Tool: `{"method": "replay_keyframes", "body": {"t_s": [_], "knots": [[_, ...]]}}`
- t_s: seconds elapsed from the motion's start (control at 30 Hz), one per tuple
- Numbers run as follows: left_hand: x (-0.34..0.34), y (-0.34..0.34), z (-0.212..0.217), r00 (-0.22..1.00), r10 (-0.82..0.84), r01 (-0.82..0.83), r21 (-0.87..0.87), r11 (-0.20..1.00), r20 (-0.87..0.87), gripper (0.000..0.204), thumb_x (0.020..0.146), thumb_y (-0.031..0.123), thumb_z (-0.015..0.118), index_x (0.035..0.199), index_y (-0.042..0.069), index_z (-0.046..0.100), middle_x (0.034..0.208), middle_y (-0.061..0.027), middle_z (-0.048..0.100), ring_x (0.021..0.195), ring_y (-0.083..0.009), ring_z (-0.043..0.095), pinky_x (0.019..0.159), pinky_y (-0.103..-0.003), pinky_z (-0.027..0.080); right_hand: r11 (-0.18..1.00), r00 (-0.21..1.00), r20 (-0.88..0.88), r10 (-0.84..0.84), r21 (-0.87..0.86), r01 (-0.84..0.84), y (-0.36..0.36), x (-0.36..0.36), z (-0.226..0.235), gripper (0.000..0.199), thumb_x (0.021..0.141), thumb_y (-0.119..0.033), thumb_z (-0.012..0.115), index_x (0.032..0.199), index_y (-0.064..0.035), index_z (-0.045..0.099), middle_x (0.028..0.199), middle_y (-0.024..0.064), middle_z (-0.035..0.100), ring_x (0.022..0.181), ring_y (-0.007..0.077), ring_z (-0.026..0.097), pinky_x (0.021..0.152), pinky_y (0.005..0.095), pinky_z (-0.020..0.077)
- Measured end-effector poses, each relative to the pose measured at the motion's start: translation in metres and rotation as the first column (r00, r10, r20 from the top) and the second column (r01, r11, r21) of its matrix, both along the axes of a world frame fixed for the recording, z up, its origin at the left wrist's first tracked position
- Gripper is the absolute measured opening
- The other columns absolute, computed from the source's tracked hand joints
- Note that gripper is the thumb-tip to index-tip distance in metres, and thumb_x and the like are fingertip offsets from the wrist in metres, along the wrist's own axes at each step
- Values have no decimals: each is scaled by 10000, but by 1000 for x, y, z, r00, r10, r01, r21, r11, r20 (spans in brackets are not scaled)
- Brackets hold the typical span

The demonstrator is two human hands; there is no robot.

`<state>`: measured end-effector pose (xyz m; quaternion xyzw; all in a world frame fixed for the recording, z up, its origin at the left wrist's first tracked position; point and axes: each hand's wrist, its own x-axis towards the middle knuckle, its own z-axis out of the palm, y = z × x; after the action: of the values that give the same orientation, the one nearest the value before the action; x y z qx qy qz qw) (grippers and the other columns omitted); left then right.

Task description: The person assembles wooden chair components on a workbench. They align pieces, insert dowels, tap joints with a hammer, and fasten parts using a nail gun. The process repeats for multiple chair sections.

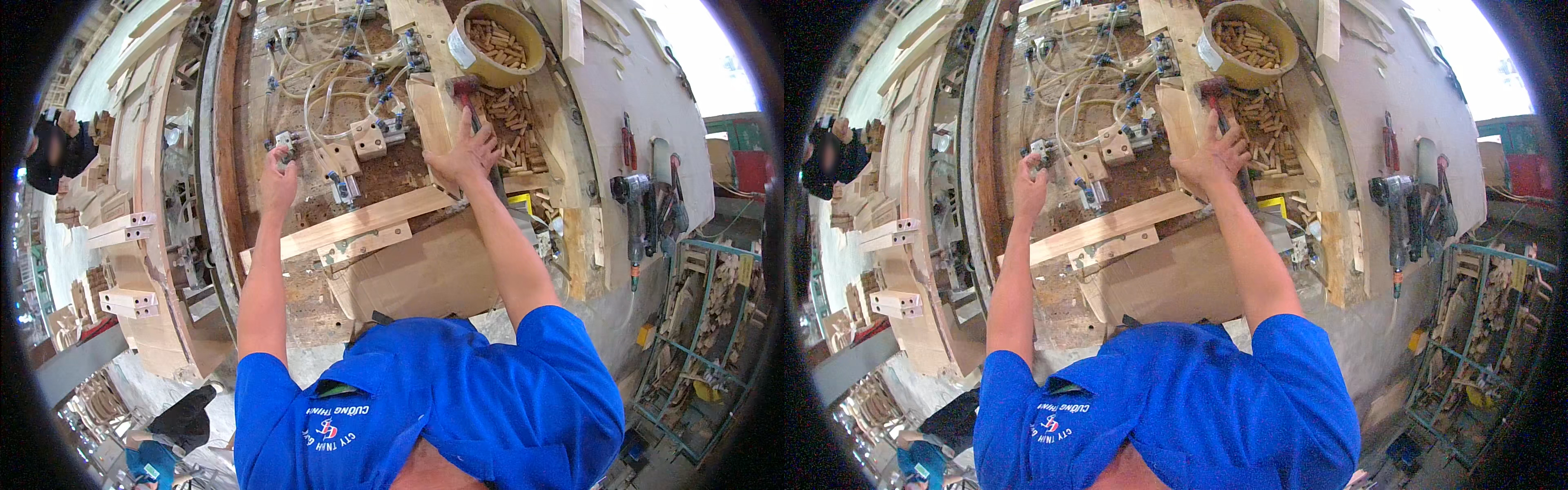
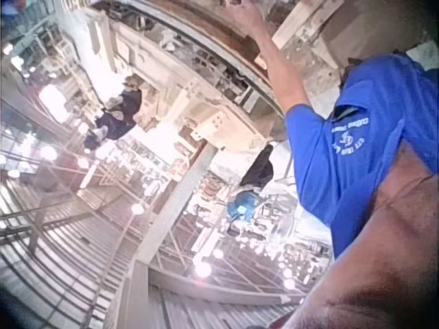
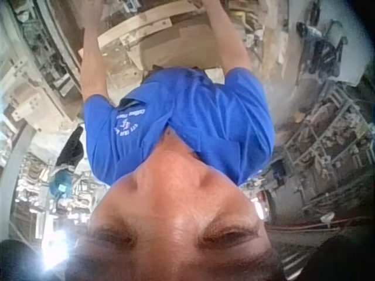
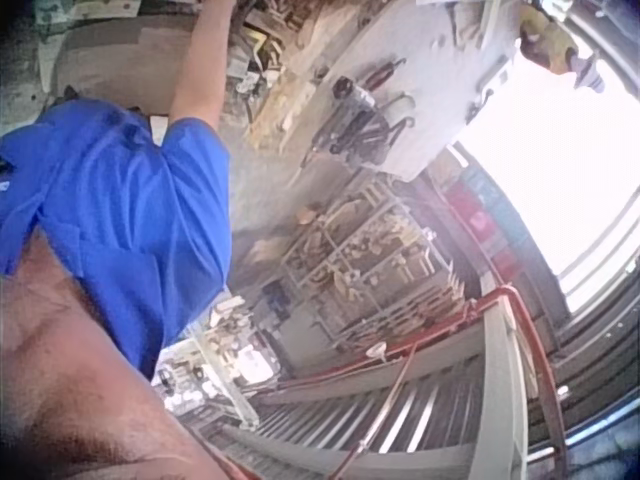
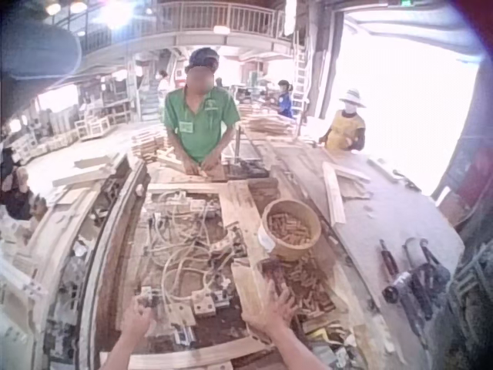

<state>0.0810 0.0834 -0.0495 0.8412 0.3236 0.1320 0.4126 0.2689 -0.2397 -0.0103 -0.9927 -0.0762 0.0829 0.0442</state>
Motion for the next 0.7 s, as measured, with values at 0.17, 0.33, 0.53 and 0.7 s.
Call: {"method": "replay_keyframes", "body": {"t_s": [0.17, 0.33, 0.53, 0.7], "knots": [[-3, -3, 2, 999, -9, 9, -1, 1000, -47, 457, 952, 153, 669, 1388, 83, 553, 1318, -161, 675, 1025, -259, 705, 924, -409, 534, 1000, 1000, -16, -5, -6, 5, 0, -2, 5, 1357, 670, -676, 848, 1706, -248, 83, 1621, 341, 227, 1431, 555, 341, 1163, 662, 297], [-8, 8, -6, 994, -79, 65, 165, 984, 77, 502, 934, 142, 675, 1401, 43, 519, 1372, -212, 631, 1286, -368, 607, 1098, -435, 460, 1000, 999, -37, 11, 23, -11, 4, -6, 21, 1327, 699, -667, 840, 1705, -231, 92, 1633, 334, 210, 1455, 540, 324, 1172, 649, 298], [1, 8, -7, 988, -108, 92, 145, 985, 107, 548, 926, 143, 684, 1429, 35, 496, 1398, -219, 618, 1318, -367, 597, 1117, -439, 449, 909, 971, 235, 46, 394, -138, -84, -36, 21, 971, 831, -508, 813, 1606, -113, 382, 1513, 254, 479, 1393, 419, 484, 1145, 511, 404], [-12, 6, 1, 998, -58, 60, -75, 995, 34, 644, 929, 145, 698, 1509, 25, 445, 1460, -186, 593, 1246, -308, 620, 1028, -417, 492, 668, 953, 4, -304, 714, 210, -214, -135, 21, 512, 925, -303, 778, 1291, 34, 658, 1025, 188, 748, 844, 280, 738, 797, 405, 577]]}}
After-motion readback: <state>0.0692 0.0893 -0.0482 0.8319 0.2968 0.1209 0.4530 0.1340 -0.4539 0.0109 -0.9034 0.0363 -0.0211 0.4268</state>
